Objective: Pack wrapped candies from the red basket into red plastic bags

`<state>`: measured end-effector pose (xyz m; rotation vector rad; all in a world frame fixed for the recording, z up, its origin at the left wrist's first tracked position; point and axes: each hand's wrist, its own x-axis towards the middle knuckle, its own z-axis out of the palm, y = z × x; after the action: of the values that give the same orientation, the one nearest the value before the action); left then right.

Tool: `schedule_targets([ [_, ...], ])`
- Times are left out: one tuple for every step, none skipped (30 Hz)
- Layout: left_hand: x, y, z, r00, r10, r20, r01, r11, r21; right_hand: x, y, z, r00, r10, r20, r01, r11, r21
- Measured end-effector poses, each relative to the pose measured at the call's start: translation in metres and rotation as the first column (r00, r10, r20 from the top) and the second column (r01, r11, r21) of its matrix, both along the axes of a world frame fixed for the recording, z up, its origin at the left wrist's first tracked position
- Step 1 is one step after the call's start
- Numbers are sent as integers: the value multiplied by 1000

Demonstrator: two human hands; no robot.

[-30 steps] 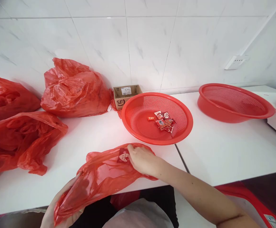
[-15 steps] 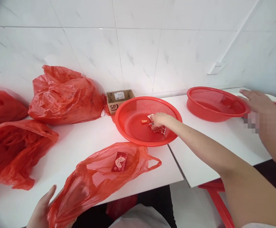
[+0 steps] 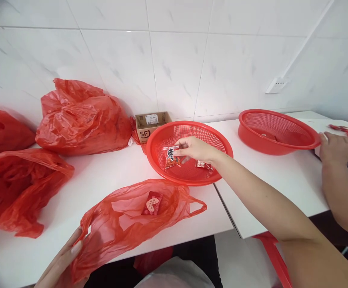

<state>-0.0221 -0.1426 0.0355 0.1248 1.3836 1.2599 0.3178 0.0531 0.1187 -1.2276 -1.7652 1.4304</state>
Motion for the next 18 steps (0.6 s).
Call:
schedule_targets([
  [1,1,0,1000,0,8,0,1000,4,-11,-12,3,998,31,-47,-32,999,-10],
  [3,1,1,1000,4,13,-4,1000,14,-23,-24,4,994,76,-83,-79,997,-28],
  [6,1,3,1000,12,17,-12,1000,27,-35,-35,4,987,127,-102,-132,990,-44],
  [9,2,5,1000,20,20,-21,999,41,-45,-44,2,981,169,-98,-174,984,-46],
  [12,2,8,999,25,22,-26,998,53,-54,-51,-1,980,187,-76,-189,982,-28],
  [14,2,10,999,30,24,-32,998,62,-61,-55,-4,983,180,-47,-180,984,9],
  [16,2,12,999,33,26,-35,997,67,-64,-56,-7,988,155,-21,-154,987,54],
  [18,2,13,999,35,29,-37,997,72,-63,-52,-9,994,113,2,-112,989,101],
  [18,2,14,999,38,31,-40,996,75,-59,-45,-11,998,55,29,-59,988,145],
  [17,1,14,999,41,32,-43,996,78,-50,-35,-12,997,-11,79,-4,982,187],
  [16,1,14,999,43,31,-46,996,79,-39,-23,-14,985,-69,161,32,974,223],
  [15,0,14,999,46,27,-48,996,80,-25,-10,-17,942,-155,297,69,957,282],
  [14,-1,13,999,52,18,-53,996,78,-10,2,-20,856,-221,467,56,938,342],
  [13,-2,12,998,57,6,-58,996,74,5,14,-25,717,-226,660,-9,943,332],
  [12,-3,11,998,62,-3,-61,996,71,18,22,-30,540,-165,825,-77,967,244],
  [11,-4,10,998,66,-10,-66,996,68,30,29,-36,400,-80,913,-118,983,138],
  [12,-5,10,997,71,-14,-70,995,66,39,32,-43,293,1,956,-143,989,43],
  [12,-5,9,997,77,-16,-76,995,67,45,33,-49,236,60,970,-156,987,-23],
])
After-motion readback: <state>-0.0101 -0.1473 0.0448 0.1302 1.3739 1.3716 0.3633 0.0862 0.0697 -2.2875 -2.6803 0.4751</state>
